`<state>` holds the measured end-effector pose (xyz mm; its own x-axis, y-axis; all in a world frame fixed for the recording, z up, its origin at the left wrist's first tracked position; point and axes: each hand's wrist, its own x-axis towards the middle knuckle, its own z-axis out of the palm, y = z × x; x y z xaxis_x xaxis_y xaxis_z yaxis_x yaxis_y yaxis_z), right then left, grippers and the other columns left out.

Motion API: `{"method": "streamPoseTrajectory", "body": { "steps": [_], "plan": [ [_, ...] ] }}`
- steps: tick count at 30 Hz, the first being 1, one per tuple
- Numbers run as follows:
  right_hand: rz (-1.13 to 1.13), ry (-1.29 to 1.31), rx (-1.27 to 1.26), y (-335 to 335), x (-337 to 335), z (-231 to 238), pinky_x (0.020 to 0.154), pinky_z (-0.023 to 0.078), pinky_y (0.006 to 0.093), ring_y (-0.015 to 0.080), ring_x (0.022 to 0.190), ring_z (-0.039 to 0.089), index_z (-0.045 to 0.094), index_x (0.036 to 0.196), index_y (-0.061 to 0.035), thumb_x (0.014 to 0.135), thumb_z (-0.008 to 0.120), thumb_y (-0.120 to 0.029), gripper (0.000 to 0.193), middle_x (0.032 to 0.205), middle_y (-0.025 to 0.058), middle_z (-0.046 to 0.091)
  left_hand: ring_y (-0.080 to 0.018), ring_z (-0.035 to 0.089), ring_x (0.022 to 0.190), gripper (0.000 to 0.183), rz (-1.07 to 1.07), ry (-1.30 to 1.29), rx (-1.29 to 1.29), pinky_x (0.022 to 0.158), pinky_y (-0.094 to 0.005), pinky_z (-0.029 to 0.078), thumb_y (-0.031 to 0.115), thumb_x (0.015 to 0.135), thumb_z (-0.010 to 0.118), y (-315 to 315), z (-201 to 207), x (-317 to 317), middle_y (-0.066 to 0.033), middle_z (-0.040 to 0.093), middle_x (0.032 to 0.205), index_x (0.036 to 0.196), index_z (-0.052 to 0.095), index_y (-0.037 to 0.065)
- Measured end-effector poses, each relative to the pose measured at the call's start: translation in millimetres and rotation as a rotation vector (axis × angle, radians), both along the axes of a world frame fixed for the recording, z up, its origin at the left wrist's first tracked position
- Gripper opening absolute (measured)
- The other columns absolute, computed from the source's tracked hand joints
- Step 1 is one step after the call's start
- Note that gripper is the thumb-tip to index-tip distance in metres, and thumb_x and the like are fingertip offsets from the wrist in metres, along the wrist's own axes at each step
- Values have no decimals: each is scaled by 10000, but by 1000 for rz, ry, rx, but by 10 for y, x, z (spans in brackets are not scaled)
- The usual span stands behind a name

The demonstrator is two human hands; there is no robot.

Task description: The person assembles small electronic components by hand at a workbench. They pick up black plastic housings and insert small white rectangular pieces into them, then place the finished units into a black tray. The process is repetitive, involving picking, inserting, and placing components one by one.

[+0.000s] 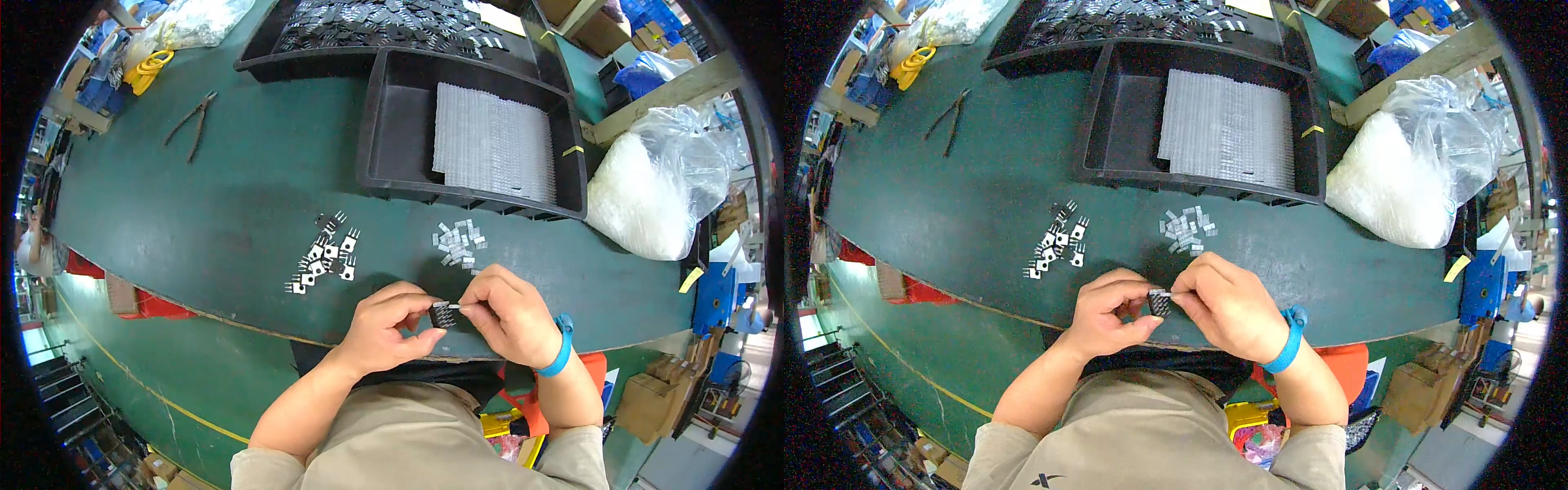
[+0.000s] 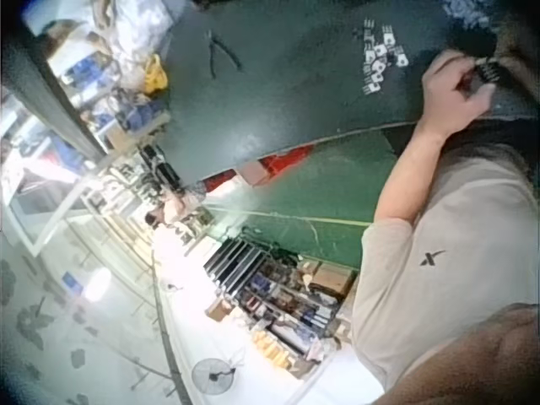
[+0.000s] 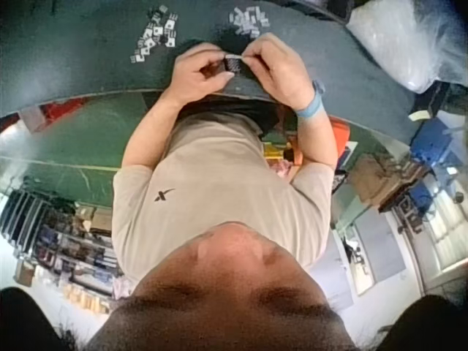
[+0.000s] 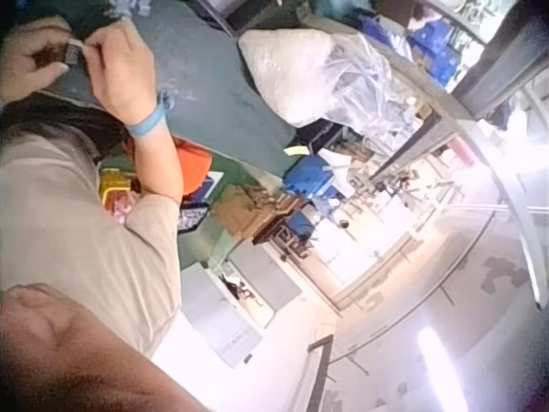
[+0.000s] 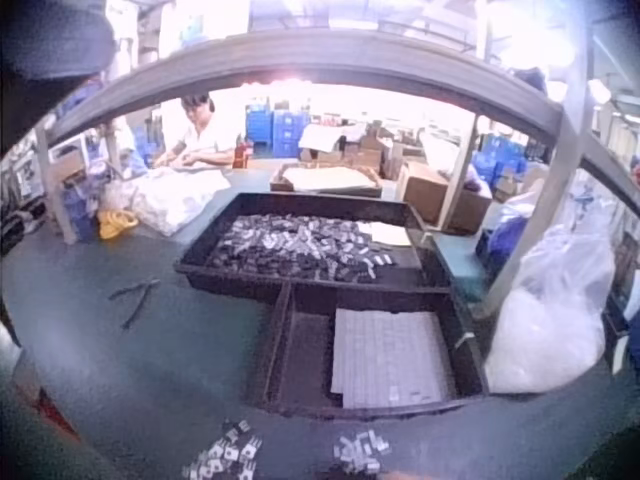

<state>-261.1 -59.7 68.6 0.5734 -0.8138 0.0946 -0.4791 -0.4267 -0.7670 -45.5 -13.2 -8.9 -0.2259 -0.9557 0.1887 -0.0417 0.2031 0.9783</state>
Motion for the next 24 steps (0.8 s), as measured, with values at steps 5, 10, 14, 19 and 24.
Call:
{"method": "streamPoseTrajectory", "body": {
  "steps": [5, 10, 14, 19, 24],
  "plan": [
    [19, 65, -61, -3, 31, -29, 658, 531, 433, 361, 775, 651, 629, 930, -60, 814, 732, -50, 156, 885, 127, 623, -102, 572, 684, 357, -3, -19, -8, 574, -243, 500, 67, 724, 856, 10, -11, -8, -67, 656, 924, 1046, 718, -1],
    [49, 94, -93, 0, 56, -47, 647, 527, 440, 364, 767, 646, 621, 929, -57, 816, 722, -47, 152, 875, 122, 621, -107, 568, 676, 360, -6, -27, -18, 565, -246, 497, 64, 721, 857, 0, -6, -4, -69, 650, 903, 1044, 714, -5],
    [90, 165, -123, -8, 54, -38, 665, 533, 442, 364, 803, 656, 631, 964, -54, 808, 724, -43, 182, 896, 127, 633, -108, 568, 675, 365, -3, -28, -19, 560, -247, 496, 61, 720, 856, -1, 11, -6, -68, 647, 891, 1047, 711, -9],
    [43, 13, -131, 57, 34, 30, 733, 554, 427, 368, 869, 673, 674, 1053, -36, 793, 674, 32, 269, 979, 161, 663, -108, 567, 672, 368, 16, -7, -36, 564, -249, 503, 67, 722, 857, 2, -4, -6, -66, 645, 890, 1052, 712, -5],
    [-96, -60, -170, 154, 44, -24, 691, 555, 400, 348, 802, 683, 690, 1057, -9, 815, 641, 60, 256, 920, 163, 681, -106, 570, 676, 370, 11, -8, -24, 568, -249, 507, 74, 725, 857, 4, -3, -3, -67, 648, 903, 1056, 712, -1]
  ]
}}
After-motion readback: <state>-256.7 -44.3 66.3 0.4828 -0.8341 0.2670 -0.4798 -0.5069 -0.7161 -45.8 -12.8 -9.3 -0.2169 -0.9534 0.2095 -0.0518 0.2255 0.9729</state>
